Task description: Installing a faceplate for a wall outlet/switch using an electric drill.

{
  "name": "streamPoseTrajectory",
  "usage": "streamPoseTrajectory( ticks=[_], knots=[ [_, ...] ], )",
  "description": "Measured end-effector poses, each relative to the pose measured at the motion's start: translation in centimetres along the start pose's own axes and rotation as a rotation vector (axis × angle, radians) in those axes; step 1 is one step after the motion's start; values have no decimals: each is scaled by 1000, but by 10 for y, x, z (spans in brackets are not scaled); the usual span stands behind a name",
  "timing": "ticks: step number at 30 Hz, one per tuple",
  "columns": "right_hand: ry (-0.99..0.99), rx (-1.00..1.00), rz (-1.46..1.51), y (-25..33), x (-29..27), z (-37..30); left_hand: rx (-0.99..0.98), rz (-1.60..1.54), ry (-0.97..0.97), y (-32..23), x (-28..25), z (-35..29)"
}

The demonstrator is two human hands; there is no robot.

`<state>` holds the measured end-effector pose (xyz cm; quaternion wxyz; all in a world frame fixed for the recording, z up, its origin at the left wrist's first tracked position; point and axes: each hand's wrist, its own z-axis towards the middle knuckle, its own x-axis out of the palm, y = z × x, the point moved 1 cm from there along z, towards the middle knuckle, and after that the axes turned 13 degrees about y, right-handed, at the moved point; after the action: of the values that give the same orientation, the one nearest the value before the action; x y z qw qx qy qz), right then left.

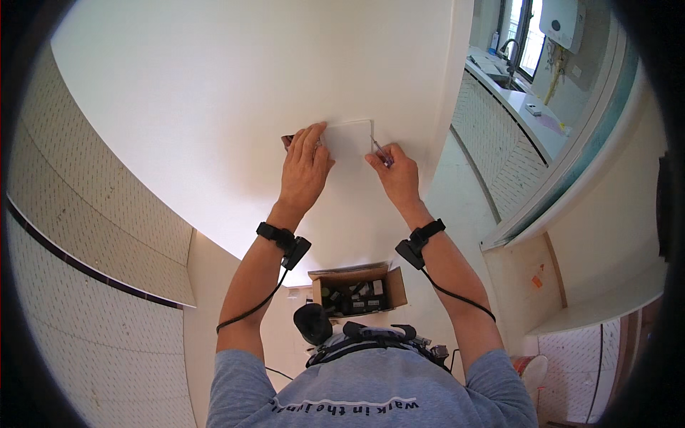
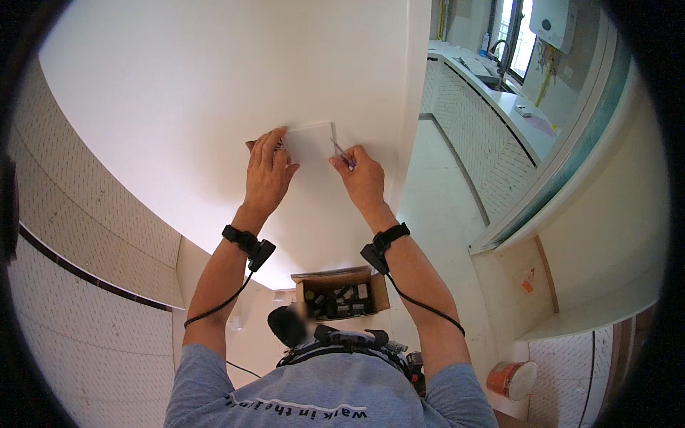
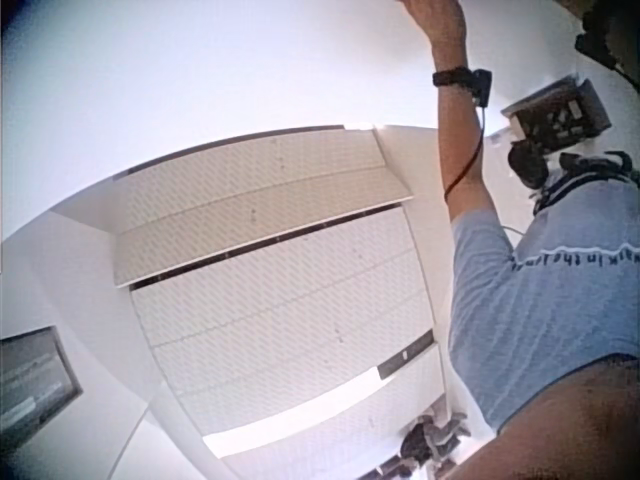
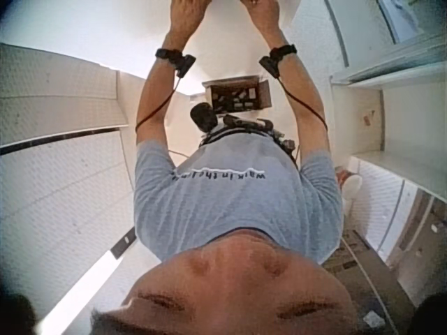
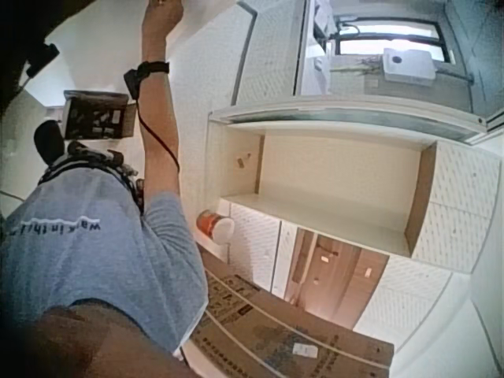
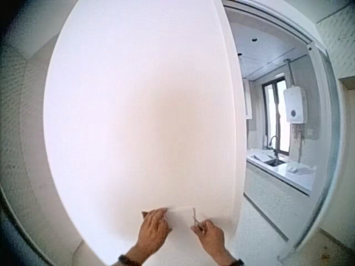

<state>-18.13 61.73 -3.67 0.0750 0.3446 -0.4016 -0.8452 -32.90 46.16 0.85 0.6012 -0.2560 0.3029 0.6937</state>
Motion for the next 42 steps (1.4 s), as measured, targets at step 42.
streamPoseTrajectory(
  ticks=[42],
  knots=[
    [32, 121, 56, 0, 0, 14, 2, 10, 23, 10, 15, -24]
  ],
)
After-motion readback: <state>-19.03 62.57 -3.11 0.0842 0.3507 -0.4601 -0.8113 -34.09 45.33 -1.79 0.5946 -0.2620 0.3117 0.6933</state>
